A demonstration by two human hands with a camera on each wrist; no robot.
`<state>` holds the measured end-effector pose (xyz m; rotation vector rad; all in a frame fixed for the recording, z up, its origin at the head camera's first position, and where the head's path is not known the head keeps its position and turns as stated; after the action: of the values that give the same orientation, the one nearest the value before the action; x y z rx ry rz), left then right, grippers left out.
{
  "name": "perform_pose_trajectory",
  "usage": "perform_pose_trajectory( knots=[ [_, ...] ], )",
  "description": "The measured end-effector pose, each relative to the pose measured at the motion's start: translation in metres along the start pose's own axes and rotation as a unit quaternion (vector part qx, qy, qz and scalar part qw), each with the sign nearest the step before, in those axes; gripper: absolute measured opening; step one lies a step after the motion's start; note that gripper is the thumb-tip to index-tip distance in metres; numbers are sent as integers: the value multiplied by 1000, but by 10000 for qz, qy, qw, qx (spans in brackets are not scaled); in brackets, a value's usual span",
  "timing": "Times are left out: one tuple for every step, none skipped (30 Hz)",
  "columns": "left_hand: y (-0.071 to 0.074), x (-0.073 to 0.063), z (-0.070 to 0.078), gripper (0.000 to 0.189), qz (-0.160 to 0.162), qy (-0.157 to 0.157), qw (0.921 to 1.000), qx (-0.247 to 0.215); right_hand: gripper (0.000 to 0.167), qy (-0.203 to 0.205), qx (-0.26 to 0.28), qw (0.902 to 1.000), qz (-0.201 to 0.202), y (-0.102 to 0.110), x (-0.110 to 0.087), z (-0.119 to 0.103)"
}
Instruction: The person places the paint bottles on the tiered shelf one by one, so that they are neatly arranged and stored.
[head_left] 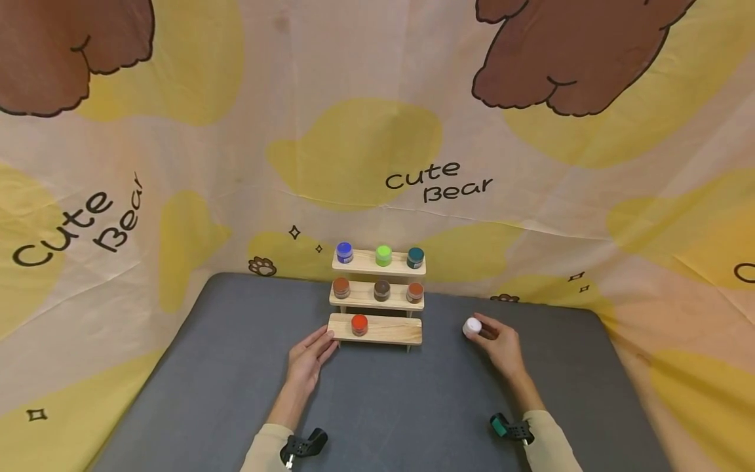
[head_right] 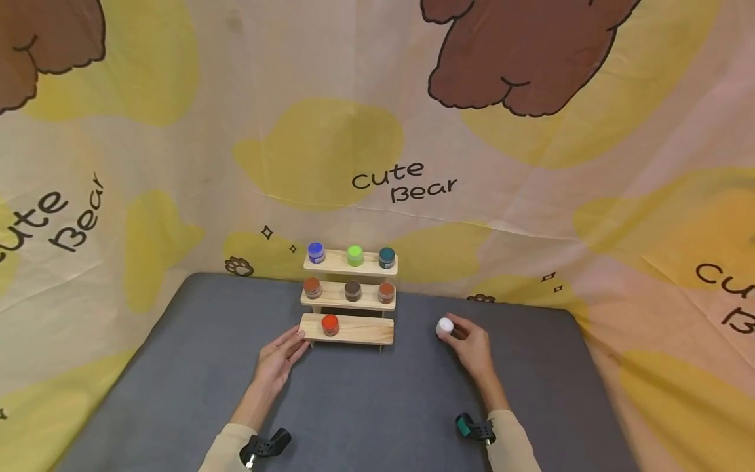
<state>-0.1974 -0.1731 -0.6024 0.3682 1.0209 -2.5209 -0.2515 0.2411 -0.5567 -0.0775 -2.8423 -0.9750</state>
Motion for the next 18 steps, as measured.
perform_pose_trajectory(
  knots=[
    [0, 0, 0, 52, 3, 3, 10000, -3, 50, 40, -1, 10000, 11, -1, -1, -3],
    [0, 0, 0, 52, 5, 2, 10000, -4, 50, 74, -12, 10000, 5, -1, -1, -6],
    [0, 0, 0, 52, 6, 6, 10000, -1, 50, 119, -7, 9999, 9, -2, -2, -10],
    [0, 0, 0, 52, 2, 9, 10000, 2, 50, 160, -12, 9999, 14, -2, -2, -13],
    [0, 0, 0, 52, 6, 18, 10000, -2, 50, 190, -18, 9998, 12, -3, -3, -16],
    [0, 0, 1, 52, 20, 25, 10000, 2, 50, 225, -25, 9997, 2, -4, -4, -19],
    [0, 0, 1, 52, 29, 29, 10000, -12, 50, 265, -47, 9996, -3, -5, -5, -22],
    [0, 0, 1, 51, 34, 27, 10000, -22, 49, 297, -63, 9995, -24, -6, -5, -24],
    [0, 0, 1, 51, 42, 24, 10000, -31, 49, 325, -66, 9994, -47, -6, -5, -27],
    [0, -1, 2, 51, 39, 10, 10000, -19, 49, 346, -74, 9993, -72, -7, -5, -29],
    [0, -1, 2, 51, 35, -3, 10000, -7, 48, 381, -81, 9992, -94, -9, -5, -31],
    [0, -1, 2, 51, 33, -13, 10000, -1, 48, 408, -84, 9991, -114, -10, -5, -33],
    [-1, -1, 2, 52, 31, -18, 10000, -13, 48, 430, -96, 9989, -130, -11, -4, -35],
    [-1, -2, 3, 51, 36, -16, 10000, -17, 48, 444, -96, 9989, -149, -12, -4, -36],
    [-1, -2, 3, 52, 28, -16, 10000, 4, 48, 462, -99, 9988, -160, -12, -4, -38],
    [-1, -2, 3, 52, 26, -15, 10000, 11, 48, 485, -100, 9986, -171, -13, -3, -40],
    [-1, -2, 3, 51, 39, -8, 10000, 0, 48, 512, -96, 9985, -179, -14, -3, -41],
    [-1, -2, 3, 51, 54, 0, 10000, -14, 48, 527, -96, 9984, -198, -15, -3, -43]
  ],
)
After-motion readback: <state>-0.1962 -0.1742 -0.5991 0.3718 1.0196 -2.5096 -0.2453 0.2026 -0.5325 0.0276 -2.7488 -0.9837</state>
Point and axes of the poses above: each hand's wrist, its own x-axis towards the middle knuckle, its own y-axis out of the back of the hand, z = x × y, the point moved 6 cm from there along x, towards the middle knuckle, and after that the axes turned 14 degrees about -x, right-handed, at the moved point
